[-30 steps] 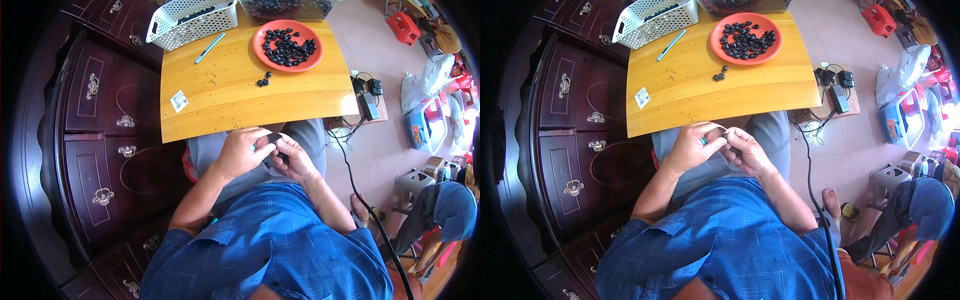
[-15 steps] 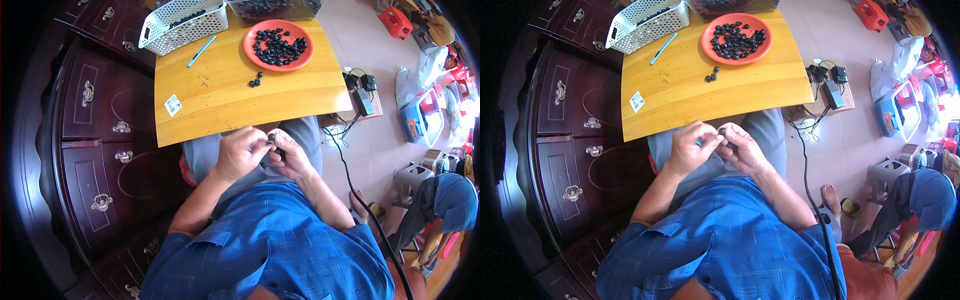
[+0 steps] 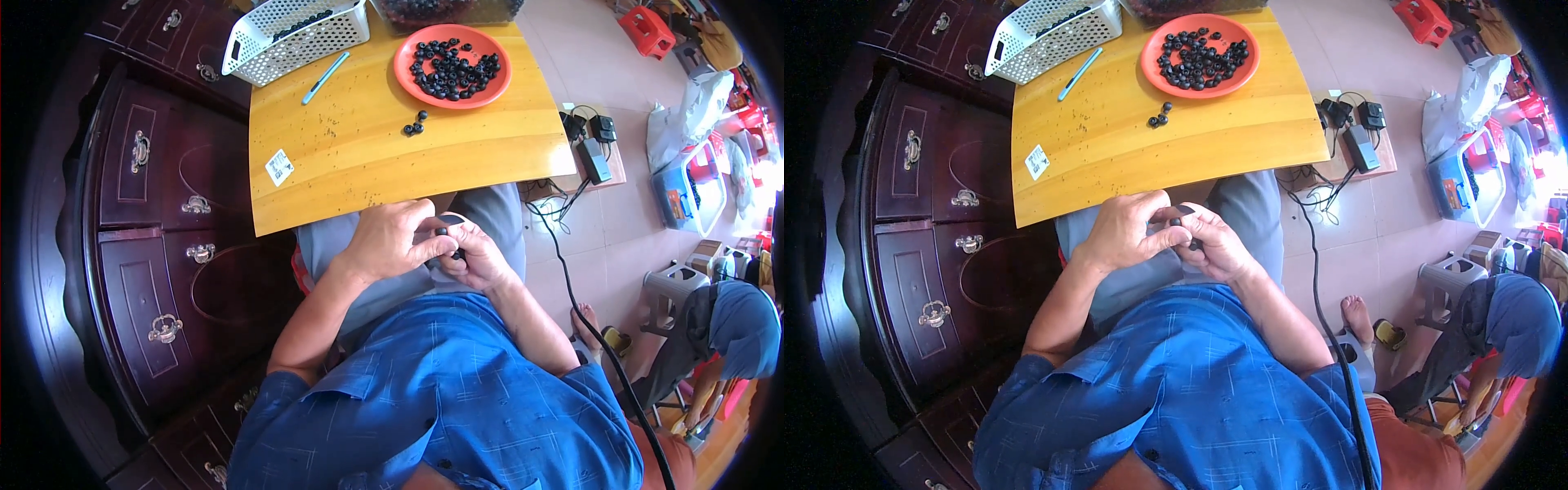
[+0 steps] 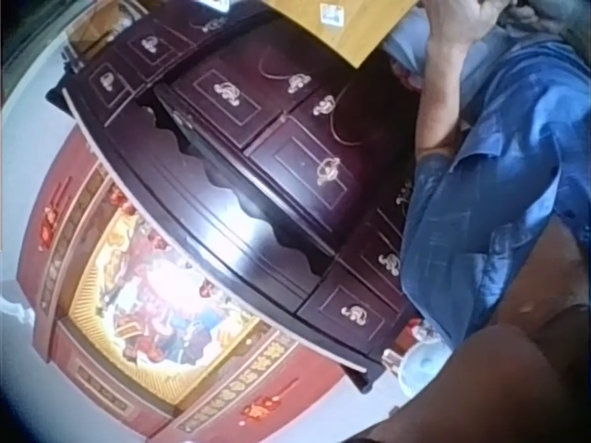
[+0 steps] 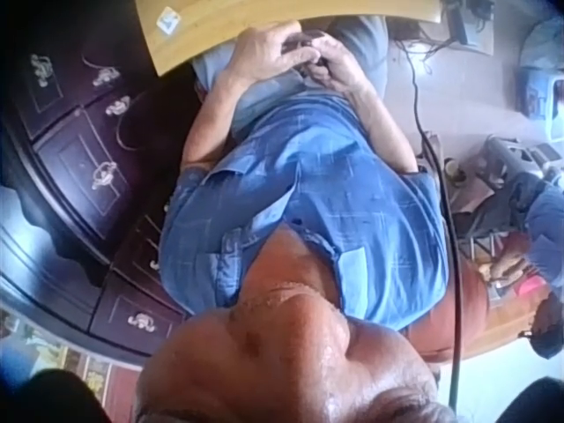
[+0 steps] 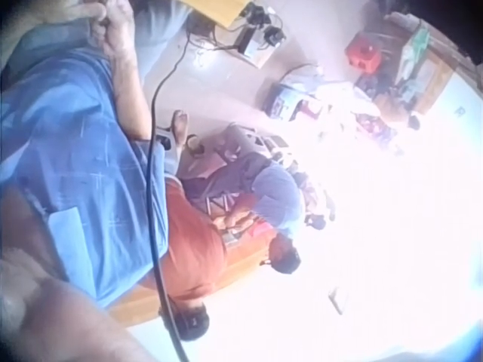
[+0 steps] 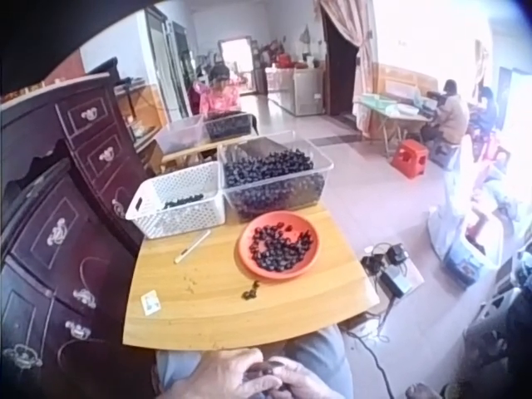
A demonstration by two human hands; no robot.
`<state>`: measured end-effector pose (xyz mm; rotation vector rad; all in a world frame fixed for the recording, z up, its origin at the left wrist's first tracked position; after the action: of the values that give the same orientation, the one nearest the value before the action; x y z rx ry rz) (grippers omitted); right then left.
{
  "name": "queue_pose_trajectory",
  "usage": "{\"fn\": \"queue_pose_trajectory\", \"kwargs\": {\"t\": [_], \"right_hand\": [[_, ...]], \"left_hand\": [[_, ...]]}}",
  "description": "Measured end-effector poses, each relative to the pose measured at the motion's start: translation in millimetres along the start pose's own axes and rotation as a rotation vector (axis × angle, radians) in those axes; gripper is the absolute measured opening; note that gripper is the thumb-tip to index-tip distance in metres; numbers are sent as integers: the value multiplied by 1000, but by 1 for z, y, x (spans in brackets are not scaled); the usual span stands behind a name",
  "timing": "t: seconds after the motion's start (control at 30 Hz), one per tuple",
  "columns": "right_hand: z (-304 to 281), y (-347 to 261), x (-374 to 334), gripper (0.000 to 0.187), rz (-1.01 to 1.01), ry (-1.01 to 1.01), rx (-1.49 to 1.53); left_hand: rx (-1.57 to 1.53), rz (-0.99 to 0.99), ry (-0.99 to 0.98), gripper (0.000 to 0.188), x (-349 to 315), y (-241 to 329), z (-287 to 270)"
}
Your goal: The person assembles small black plastic components by hand at a wooden workbench.
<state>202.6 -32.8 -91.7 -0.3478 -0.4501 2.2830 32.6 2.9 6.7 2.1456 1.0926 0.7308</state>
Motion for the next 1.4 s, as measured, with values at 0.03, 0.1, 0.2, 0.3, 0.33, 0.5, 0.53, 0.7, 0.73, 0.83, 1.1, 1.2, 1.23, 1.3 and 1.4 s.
{"fn": "queue_pose_trajectory", "kwargs": {"t": [0.03,0.1,0.2,0.3,0.33,0.5,0.53,0.7,0.73,0.83,1.1,1.2,1.23,1.3,1.4], "right_hand": [[1,0,0,32,-4,20,9],[0,1,0,30,-8,40,19],[-1,1,-1,22,-25,100,71],[7,-3,1,14,-11,134,34],[7,-4,1,13,-17,133,24],[8,-6,1,16,-31,70,9],[11,-8,2,21,-19,85,11],[-1,-10,1,34,-58,41,15],[-2,-9,0,34,-69,37,16],[-5,-7,-3,33,-62,29,-7],[-8,-4,-1,31,5,76,73],[-12,-4,1,27,-1,99,92],[-13,-3,2,25,13,115,84],[-14,-1,5,23,34,117,79],[-14,1,5,21,50,207,69]], "left_hand": [[10,3,0,51,0,0,0],[21,5,-1,51,1,-1,2],[72,19,-1,51,1,-2,4],[91,33,14,50,-4,-9,11],[97,-18,-3,50,-7,-9,15],[-28,-58,10,49,-5,-8,13],[-92,-92,39,49,-2,-7,7],[-27,-229,168,44,23,-16,-24],[88,-256,161,41,30,-20,-29],[240,-257,235,40,46,-52,-31],[284,-294,228,28,76,-81,-23],[310,-306,201,25,76,-83,-23],[296,-331,202,24,74,-83,-24],[295,-363,211,24,67,-83,-24],[199,-387,212,27,52,-79,-20]]}}
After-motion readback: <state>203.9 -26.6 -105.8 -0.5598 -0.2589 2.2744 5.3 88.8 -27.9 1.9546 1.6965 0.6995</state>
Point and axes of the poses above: each hand's wrist, its own x-axis towards the middle knuckle, its own z-axis out of the palm, y = z × x, the point moved 2 cm from there along x, towards the middle knuckle, and after that the axes turned 6 degrees about -x, right-handed, at the moved point
